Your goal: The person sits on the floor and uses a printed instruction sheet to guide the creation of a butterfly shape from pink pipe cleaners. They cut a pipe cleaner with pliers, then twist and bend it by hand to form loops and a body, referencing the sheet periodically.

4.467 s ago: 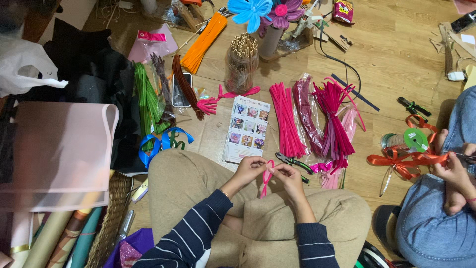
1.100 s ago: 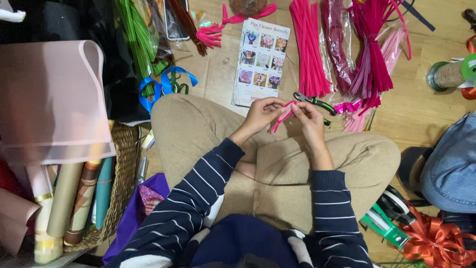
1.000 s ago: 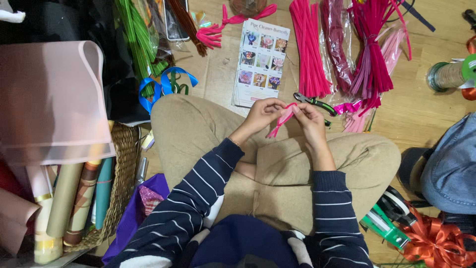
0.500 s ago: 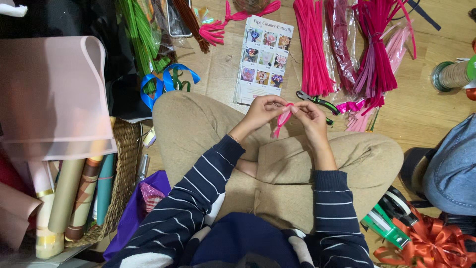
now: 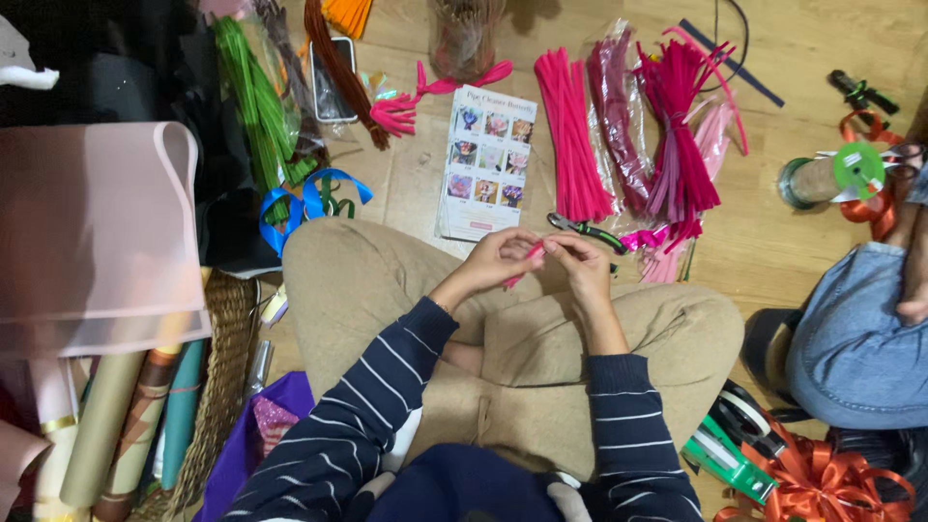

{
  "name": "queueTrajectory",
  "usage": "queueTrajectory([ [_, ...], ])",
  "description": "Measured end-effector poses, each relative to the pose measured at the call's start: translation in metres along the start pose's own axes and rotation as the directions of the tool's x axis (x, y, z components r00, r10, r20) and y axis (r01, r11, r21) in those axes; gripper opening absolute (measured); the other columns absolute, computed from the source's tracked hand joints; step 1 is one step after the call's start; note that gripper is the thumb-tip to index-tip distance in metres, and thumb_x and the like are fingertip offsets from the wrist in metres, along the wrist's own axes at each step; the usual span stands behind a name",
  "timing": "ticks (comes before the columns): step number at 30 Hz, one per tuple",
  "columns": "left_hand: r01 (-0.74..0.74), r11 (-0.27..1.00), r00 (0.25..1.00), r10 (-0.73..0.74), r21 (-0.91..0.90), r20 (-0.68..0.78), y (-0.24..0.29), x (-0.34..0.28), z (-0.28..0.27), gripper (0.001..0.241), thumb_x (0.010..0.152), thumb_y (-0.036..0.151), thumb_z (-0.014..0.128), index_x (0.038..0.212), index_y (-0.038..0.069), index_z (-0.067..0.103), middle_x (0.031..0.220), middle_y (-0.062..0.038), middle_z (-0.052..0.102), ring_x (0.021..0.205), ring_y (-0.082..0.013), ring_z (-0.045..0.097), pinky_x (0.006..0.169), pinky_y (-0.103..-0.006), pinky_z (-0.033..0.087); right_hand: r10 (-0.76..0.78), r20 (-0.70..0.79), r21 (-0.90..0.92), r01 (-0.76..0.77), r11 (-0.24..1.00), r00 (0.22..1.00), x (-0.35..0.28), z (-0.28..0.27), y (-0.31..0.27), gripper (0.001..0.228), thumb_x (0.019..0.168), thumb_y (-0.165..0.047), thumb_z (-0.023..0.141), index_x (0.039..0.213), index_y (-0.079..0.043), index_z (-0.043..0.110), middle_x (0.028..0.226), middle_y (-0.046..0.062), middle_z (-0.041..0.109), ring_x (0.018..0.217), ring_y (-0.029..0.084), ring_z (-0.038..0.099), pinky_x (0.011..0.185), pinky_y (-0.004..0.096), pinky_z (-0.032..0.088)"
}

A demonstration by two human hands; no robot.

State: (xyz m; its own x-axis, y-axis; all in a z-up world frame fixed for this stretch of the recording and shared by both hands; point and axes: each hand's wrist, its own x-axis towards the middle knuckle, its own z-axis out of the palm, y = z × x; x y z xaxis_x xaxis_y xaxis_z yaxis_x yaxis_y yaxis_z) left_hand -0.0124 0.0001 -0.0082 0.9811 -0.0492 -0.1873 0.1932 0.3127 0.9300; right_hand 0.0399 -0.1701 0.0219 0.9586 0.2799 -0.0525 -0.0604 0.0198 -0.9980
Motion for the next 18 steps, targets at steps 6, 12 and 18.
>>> queueTrajectory([
  [6, 0.064, 0.998, 0.998, -0.064, 0.009, 0.017, 0.020, -0.011, 0.001, 0.033, 0.085, 0.006, 0.082, 0.113, -0.006, 0.069, 0.094, -0.022, 0.073, 0.077, -0.0238, 0.076, 0.067, -0.0270, 0.064, 0.009, 0.000, 0.070, -0.009, 0.997, 1.000, 0.001, 0.000, -0.001, 0.009, 0.090, -0.006, 0.078, 0.099, -0.003, 0.077, 0.098, 0.008, 0.069, 0.102, 0.015, 0.062, 0.095, 0.028, 0.046],
  [12, 0.109, 0.989, 0.992, -0.103, -0.104, 0.067, 0.022, -0.008, 0.001, 0.029, 0.086, 0.002, 0.078, 0.111, -0.008, 0.070, 0.090, -0.025, 0.074, 0.074, -0.0271, 0.076, 0.064, -0.0294, 0.066, 0.030, 0.063, 0.131, -0.038, 0.991, 0.998, 0.000, -0.001, -0.010, 0.004, 0.091, -0.005, 0.077, 0.093, -0.001, 0.076, 0.092, 0.008, 0.066, 0.098, 0.016, 0.062, 0.093, 0.028, 0.046],
  [18, 0.124, 0.977, 0.988, -0.106, -0.171, 0.112, 0.017, -0.006, 0.000, 0.029, 0.086, 0.000, 0.077, 0.112, -0.009, 0.069, 0.090, -0.026, 0.074, 0.075, -0.0289, 0.076, 0.065, -0.0311, 0.065, -0.001, 0.113, 0.194, -0.021, 0.981, 0.994, 0.000, -0.004, -0.008, 0.003, 0.092, -0.002, 0.073, 0.093, 0.001, 0.074, 0.090, 0.013, 0.065, 0.098, 0.020, 0.061, 0.093, 0.029, 0.045],
])
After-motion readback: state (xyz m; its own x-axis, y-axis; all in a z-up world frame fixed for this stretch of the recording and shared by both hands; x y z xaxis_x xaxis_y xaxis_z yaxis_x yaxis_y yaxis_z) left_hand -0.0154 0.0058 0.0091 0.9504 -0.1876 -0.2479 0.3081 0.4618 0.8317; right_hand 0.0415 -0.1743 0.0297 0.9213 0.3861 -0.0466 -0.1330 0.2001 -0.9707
